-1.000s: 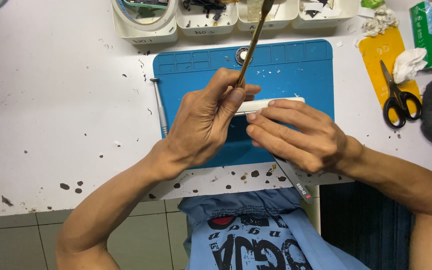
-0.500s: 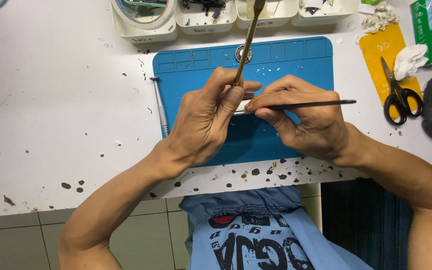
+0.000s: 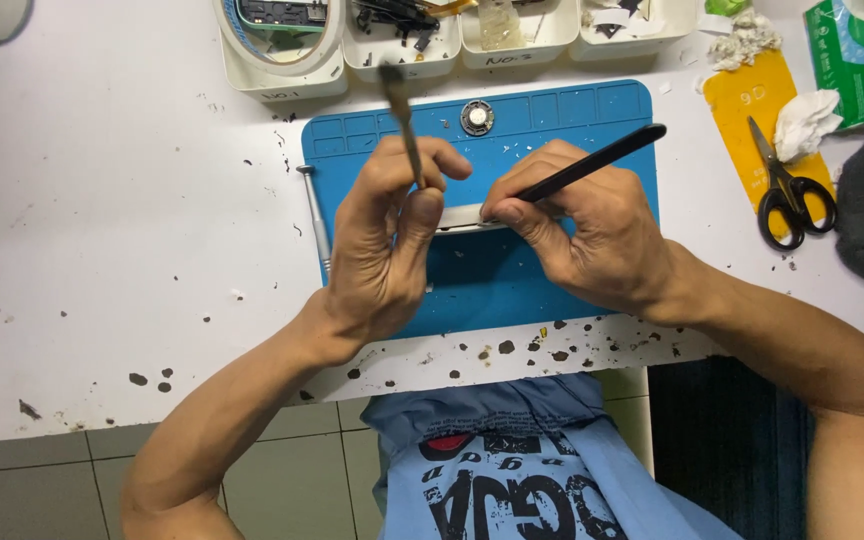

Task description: Disassembling and cleaning a white electronic device using a spudger, brush, and other repair tools on an anti-static mat.

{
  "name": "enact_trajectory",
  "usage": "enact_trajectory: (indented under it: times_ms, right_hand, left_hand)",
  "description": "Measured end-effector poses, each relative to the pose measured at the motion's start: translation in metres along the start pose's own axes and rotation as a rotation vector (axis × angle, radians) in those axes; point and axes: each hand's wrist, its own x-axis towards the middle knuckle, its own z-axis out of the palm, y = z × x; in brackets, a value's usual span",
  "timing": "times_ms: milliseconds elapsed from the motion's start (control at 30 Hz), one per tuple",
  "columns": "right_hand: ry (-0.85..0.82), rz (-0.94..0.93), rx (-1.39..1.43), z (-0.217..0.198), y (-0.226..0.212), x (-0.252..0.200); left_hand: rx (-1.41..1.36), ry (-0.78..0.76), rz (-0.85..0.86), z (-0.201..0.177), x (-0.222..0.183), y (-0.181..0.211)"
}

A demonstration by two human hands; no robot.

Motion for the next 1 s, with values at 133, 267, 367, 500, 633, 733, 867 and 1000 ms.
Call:
enact_trajectory:
  times_ms: [133,267,367,500,633,733,867,1000]
  right_hand:
    - [0.003,-0.012,0.023,0.0,0.001,-0.002]
    - [0.006,-0.014,0.031,-0.001,0.005,-0.004]
    - [0.013,-0.035,0.032,-0.002,0.009,-0.004]
    - [0.0,-0.078,0.046,-0.003,0.01,-0.002]
    - [-0.001,-0.074,0.04,-0.004,0.008,-0.002]
    - [0.006,-0.072,0.035,-0.003,0.01,-0.004]
    - [-0.007,-0.095,0.014,-0.004,0.011,-0.004]
    - [0.004,-0.107,0.016,-0.003,0.009,-0.003]
  left_hand:
    - [0.083,0.009,0.091,-0.007,-0.002,0.014]
    - [0.338,-0.151,0.265,-0.026,-0.013,0.023]
    - [0.559,-0.363,0.392,-0.042,-0.02,0.022]
    - [0.889,-0.544,0.539,-0.049,-0.032,0.016]
    - [1.057,-0.577,0.558,-0.044,-0.04,0.003]
    - [1.058,-0.559,0.441,-0.041,-0.045,-0.003]
    - [1.193,-0.552,0.354,-0.038,-0.051,-0.007]
    - [1.273,-0.46,0.372,-0.033,-0.046,0.006]
